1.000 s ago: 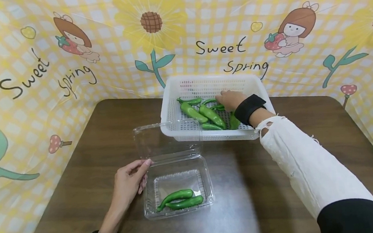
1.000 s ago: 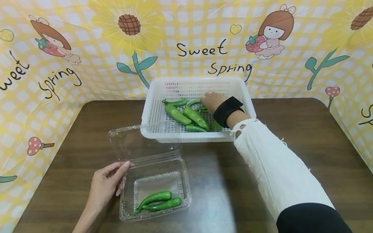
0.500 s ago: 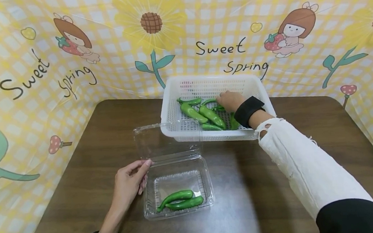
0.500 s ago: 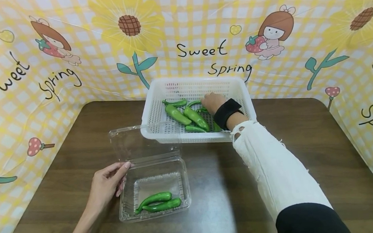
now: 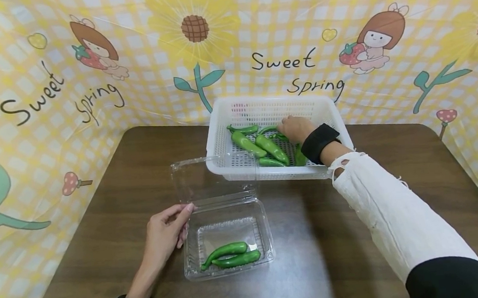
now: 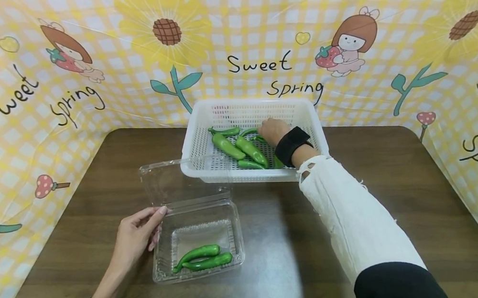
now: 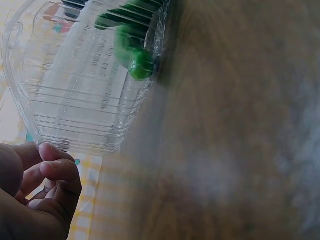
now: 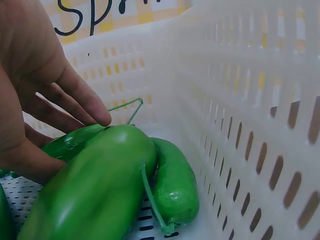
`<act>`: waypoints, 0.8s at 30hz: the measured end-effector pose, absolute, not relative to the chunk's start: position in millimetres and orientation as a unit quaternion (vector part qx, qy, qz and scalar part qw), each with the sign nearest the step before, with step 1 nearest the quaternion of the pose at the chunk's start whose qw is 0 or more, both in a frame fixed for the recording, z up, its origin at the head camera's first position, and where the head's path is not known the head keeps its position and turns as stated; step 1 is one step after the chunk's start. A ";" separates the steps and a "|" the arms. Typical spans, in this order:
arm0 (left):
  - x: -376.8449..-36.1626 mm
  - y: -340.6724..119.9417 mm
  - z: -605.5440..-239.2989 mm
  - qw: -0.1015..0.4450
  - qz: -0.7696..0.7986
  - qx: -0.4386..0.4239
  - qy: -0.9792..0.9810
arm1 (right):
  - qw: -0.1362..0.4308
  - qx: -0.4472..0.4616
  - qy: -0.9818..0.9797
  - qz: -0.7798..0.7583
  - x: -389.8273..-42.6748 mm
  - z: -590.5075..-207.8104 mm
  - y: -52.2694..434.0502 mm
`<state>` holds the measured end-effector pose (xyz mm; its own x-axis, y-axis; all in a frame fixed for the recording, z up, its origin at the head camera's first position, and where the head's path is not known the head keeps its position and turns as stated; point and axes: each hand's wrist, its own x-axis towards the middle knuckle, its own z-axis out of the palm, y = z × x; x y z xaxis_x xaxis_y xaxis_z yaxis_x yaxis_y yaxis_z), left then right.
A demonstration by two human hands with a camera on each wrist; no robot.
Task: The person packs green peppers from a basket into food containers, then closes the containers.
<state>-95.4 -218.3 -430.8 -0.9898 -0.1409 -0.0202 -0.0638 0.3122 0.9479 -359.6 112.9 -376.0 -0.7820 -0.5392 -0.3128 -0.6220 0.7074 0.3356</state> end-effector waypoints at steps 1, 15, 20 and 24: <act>-95.0 -218.1 -430.9 0.033 -0.582 0.064 -0.810 | 0.095 -0.316 0.919 0.216 -359.7 -376.2 112.9; -93.5 -218.5 -431.9 0.033 -0.583 0.060 -0.809 | 0.093 -0.317 0.925 0.188 -358.4 -373.2 113.4; -93.7 -218.5 -431.5 0.036 -0.584 0.060 -0.809 | 0.103 -0.311 0.927 0.183 -355.0 -361.1 110.6; -94.7 -219.1 -430.7 0.036 -0.584 0.055 -0.809 | 0.093 -0.316 0.926 0.186 -355.1 -354.6 110.6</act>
